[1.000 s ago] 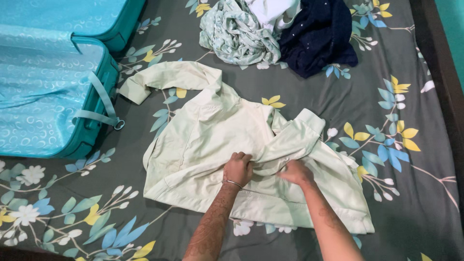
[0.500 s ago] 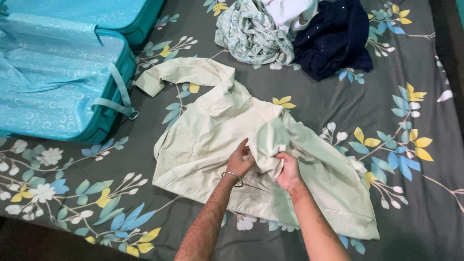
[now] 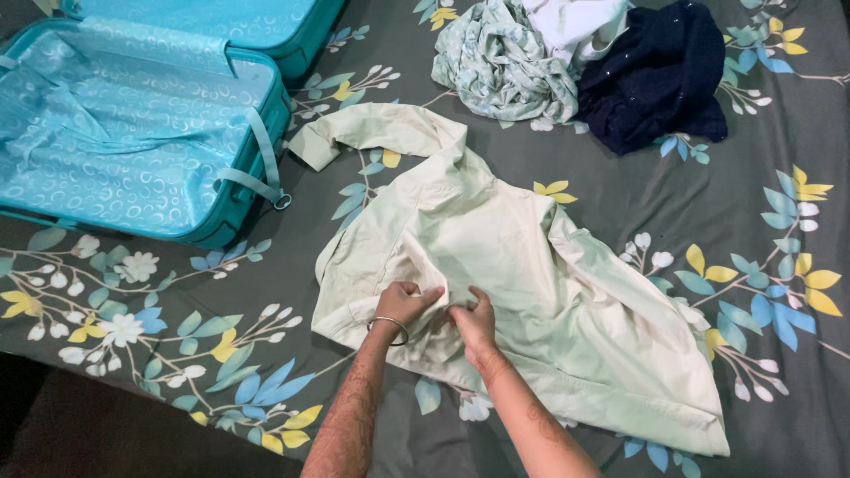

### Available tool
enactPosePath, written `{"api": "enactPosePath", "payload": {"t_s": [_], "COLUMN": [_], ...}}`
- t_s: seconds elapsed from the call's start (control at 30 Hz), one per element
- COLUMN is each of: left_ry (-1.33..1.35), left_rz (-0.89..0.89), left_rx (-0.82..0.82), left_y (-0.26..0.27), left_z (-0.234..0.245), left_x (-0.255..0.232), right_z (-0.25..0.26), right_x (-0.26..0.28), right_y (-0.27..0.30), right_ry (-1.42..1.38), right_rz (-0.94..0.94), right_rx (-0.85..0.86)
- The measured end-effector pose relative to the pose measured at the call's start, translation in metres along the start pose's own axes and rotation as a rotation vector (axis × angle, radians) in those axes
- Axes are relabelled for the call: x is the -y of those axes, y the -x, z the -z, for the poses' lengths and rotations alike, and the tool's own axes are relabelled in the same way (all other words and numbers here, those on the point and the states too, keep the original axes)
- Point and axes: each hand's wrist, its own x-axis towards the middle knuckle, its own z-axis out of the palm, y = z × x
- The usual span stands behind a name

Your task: The person buttons a shirt on a bed and folds the sides and sleeves inward to a rectangular shape.

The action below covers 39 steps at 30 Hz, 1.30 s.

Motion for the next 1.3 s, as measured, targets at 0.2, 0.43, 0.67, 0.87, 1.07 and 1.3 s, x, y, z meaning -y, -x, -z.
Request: {"api": "enactPosePath", "payload": {"t_s": [0.2, 0.43, 0.67, 0.87, 1.07, 1.3], "left_ry": [0.042, -0.792, -1.007, -0.901, -1.088, -1.074], "left_rz": [-0.171, 0.018, -0.246, -0.793, -0.441, -0.487], "left_rx": [0.099, 0.011, -0.302, -0.262, 0.065, 0.248], "left_y": [0.011, 0.058, 0.019, 0.006, -0.025, -0.018], "left_z": [0.042, 0.115, 0.072, 0.018, -0.022, -0.072], "left_x": [0.005, -0.031, -0.034, -0.054, -0.081, -0.155], "right_z": [-0.004, 0.010, 0.035, 0.093, 0.151, 0.174], "right_x": [0.015, -0.003, -0.010, 0.012, -0.001, 0.070], "right_y": [0.005, 0.004, -0.010, -0.035, -0.073, -0.096], "right_ry": [0.012, 0.684, 0.927, 1.355, 1.270, 1.278], "right_rz": [-0.183, 0.334, 0.245, 0.615, 0.509, 0.568], "right_rx": [0.468, 0.054, 0.135, -0.239, -0.108, -0.282]}}
